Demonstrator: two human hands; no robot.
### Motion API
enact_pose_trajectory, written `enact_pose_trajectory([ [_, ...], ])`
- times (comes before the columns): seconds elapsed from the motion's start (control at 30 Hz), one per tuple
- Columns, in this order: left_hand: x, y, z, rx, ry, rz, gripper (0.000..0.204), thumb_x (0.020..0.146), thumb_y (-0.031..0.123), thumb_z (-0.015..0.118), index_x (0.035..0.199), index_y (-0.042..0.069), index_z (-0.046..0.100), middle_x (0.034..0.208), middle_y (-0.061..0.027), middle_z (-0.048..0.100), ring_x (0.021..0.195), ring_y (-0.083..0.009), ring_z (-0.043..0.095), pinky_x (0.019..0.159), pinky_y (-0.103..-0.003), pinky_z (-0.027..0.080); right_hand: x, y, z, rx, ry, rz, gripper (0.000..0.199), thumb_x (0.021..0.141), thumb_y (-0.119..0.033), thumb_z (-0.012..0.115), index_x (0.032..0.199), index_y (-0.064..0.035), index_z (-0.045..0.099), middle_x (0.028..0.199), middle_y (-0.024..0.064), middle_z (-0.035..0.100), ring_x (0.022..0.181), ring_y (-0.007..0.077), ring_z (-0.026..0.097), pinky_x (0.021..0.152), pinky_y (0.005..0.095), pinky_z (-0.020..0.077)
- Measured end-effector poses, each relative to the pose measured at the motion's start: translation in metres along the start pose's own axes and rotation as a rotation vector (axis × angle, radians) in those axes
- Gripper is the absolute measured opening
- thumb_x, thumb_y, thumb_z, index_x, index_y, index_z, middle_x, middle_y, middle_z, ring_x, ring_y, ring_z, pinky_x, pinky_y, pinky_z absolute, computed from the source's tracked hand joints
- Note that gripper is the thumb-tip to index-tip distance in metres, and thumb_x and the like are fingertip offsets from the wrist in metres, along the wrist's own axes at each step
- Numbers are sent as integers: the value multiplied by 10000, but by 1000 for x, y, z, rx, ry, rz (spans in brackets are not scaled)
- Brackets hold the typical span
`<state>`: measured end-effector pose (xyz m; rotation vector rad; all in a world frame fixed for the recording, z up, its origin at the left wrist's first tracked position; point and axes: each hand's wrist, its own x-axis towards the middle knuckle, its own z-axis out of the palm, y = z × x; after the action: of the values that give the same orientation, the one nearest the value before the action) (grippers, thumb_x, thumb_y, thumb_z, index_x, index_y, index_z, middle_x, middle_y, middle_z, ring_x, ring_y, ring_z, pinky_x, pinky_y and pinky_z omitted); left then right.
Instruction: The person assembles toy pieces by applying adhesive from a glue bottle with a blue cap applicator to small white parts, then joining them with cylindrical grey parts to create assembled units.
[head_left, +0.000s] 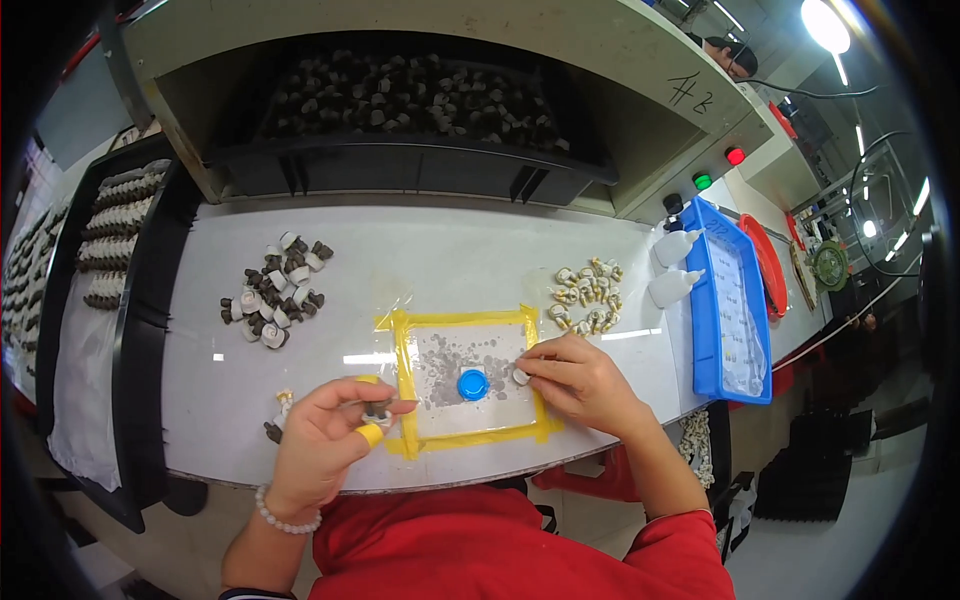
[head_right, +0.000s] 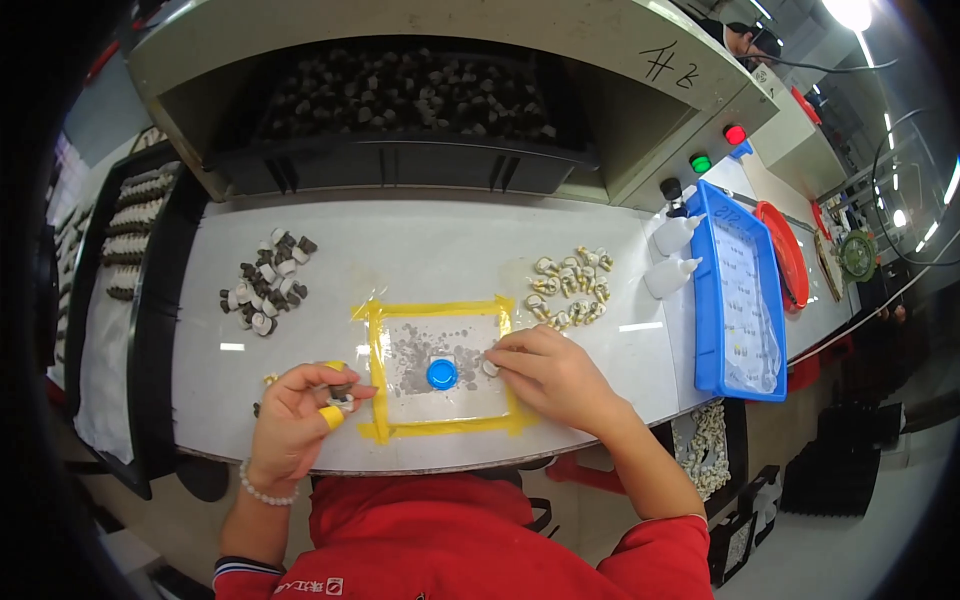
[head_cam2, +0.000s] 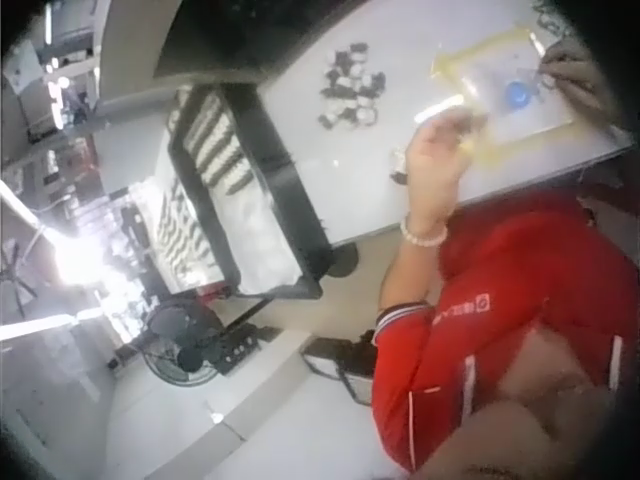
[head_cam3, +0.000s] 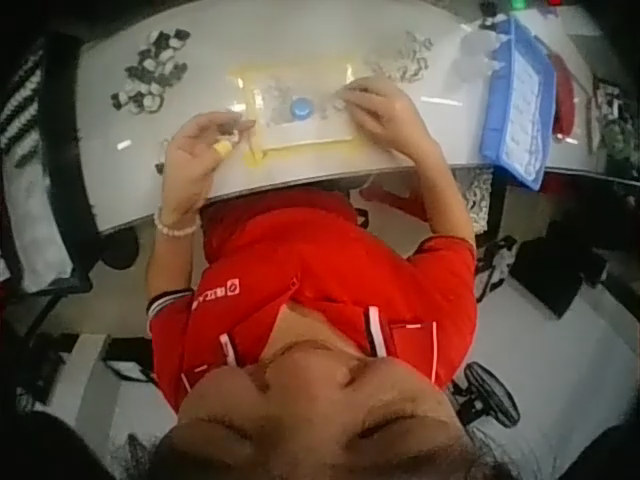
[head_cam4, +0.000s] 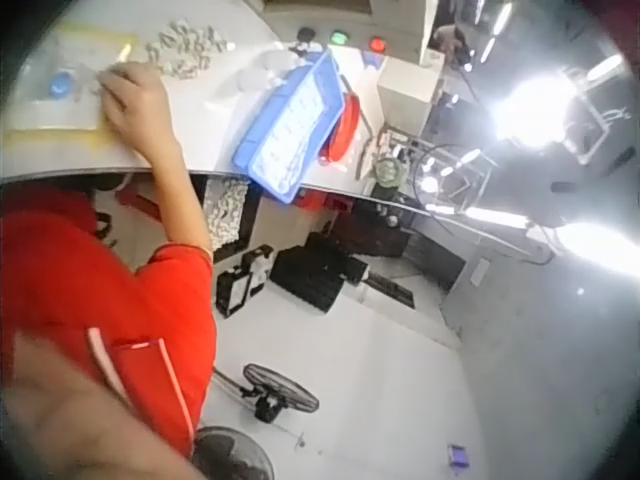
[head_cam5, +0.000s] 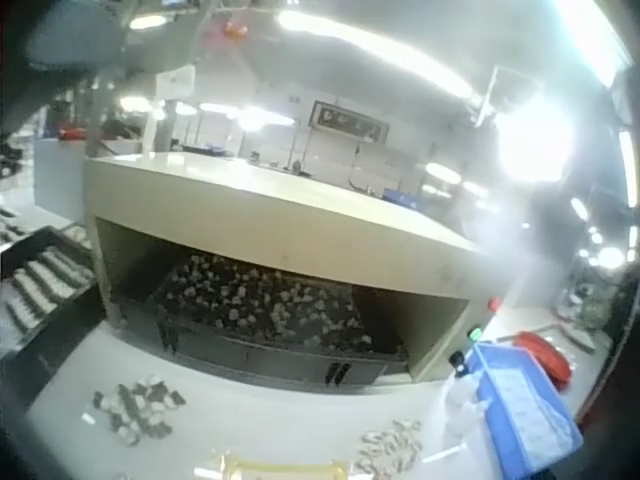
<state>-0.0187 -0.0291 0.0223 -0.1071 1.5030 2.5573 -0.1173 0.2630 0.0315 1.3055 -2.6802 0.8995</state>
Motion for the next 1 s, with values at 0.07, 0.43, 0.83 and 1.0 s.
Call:
enact_pose_trajectory([
  [0.07,-2,-9,7,-139,27,-33,360,750,-175,516,1078,-28,531,1135,-161,548,1083,-317,583,941,-360,472,1,-2,1,-8,19,11,268,692,-53,692,957,-41,654,908,99,625,802,271,605,708,349,505],
  [0.43,-10,-22,11,-214,39,-150,343,806,-95,606,1095,26,467,1087,-158,590,948,-176,601,830,-297,518,21,-21,7,-28,24,50,157,676,-73,669,827,-50,633,786,84,594,701,261,594,618,356,492],
  [0.83,-12,-29,14,-136,44,-127,294,807,-97,605,1088,-17,570,1039,-170,599,857,-212,642,741,-317,562,43,-34,14,-82,-97,-112,112,666,-59,647,767,-35,604,720,86,542,677,262,567,593,374,467],
  [1.0,-9,-31,22,-230,14,-100,280,845,-68,592,1123,-55,564,1042,-165,625,883,-213,648,821,-307,541,42,-36,16,-147,-137,-122,94,677,-62,638,759,-33,599,716,85,526,678,257,562,602,370,468],
])
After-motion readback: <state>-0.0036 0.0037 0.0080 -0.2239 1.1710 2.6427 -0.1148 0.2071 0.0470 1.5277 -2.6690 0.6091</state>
